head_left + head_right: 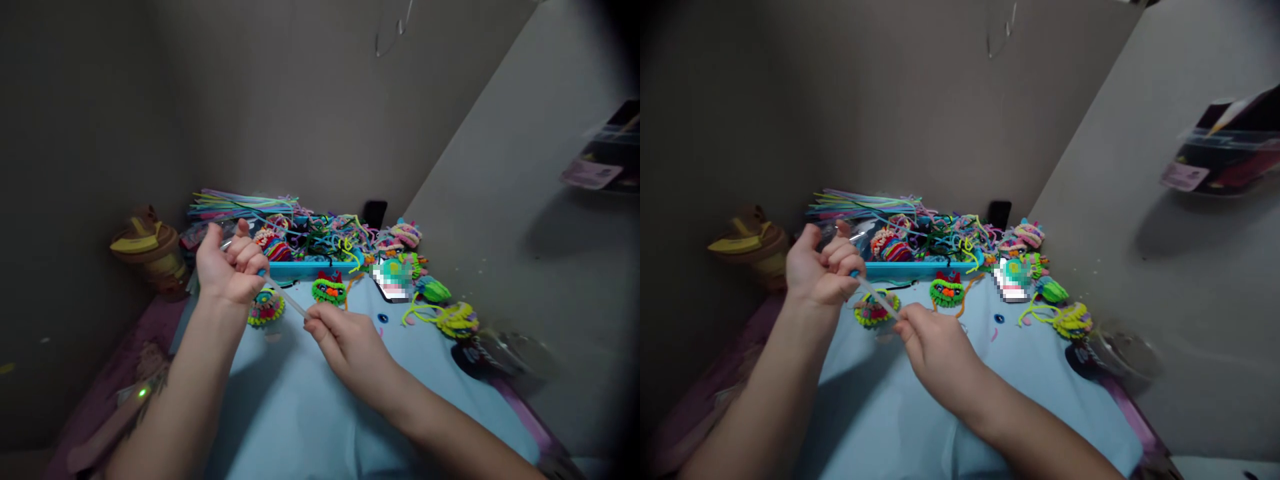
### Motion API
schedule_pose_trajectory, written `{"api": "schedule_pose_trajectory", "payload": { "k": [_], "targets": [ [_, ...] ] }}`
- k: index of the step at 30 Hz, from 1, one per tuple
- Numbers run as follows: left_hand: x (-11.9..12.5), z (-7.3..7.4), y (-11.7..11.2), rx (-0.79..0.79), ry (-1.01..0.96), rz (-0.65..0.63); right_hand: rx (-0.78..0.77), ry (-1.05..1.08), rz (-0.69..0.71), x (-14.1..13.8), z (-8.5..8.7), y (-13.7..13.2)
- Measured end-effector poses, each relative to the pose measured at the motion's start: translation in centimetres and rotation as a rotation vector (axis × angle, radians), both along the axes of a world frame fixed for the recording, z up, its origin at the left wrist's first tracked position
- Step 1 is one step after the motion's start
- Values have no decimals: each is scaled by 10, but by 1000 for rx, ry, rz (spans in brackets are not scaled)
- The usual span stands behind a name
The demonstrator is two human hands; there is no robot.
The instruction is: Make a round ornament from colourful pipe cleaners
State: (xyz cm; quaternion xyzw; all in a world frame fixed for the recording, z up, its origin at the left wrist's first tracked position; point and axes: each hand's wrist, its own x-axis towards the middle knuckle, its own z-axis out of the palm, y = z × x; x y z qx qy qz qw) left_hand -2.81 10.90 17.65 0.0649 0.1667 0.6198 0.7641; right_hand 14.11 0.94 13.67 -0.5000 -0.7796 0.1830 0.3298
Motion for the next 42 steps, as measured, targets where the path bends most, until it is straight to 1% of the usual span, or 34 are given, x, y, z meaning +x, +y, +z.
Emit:
{"api": "schedule_pose_trajectory", "payload": {
  "k": [3,5,7,10,13,16,19,22,24,26,28,30,32,34,36,40,42],
  "targets": [
    [6,-7,4,54,25,-27,-48,11,-47,4,-7,10],
    [10,-9,6,87,45,-63,-101,15,-80,7,-10,18],
    [14,-10,7,113,54,-74,-129,1,-97,9,-13,27],
    [17,-15,8,121,55,-36,-102,-43,-116,7,-16,34],
    [17,-23,12,73,74,0,-50,-92,-151,0,-21,37],
    [13,-28,17,28,108,2,15,-98,-133,-6,-28,38],
    [4,-25,19,6,116,-42,22,-61,-75,-8,-31,36],
    [-8,-17,19,19,111,-13,0,8,-30,-5,-31,31],
    [-16,-13,19,48,103,30,-61,78,-5,-2,-31,27],
    [-21,-11,20,75,98,61,-156,159,14,1,-32,25],
    [-21,-10,19,105,100,66,-217,219,4,3,-33,24],
    [-18,-10,18,144,98,60,-223,255,-22,3,-34,27],
    [-11,-9,16,171,81,83,-212,276,-34,3,-35,30],
    [-3,-9,12,167,67,122,-211,291,-38,2,-35,34],
    [7,-10,8,142,74,112,-212,295,-47,1,-35,37],
    [21,-17,5,136,89,-44,-189,250,-74,-1,-38,40],
    [21,-21,5,152,94,-79,-136,191,-74,0,-39,40]
  ]
}}
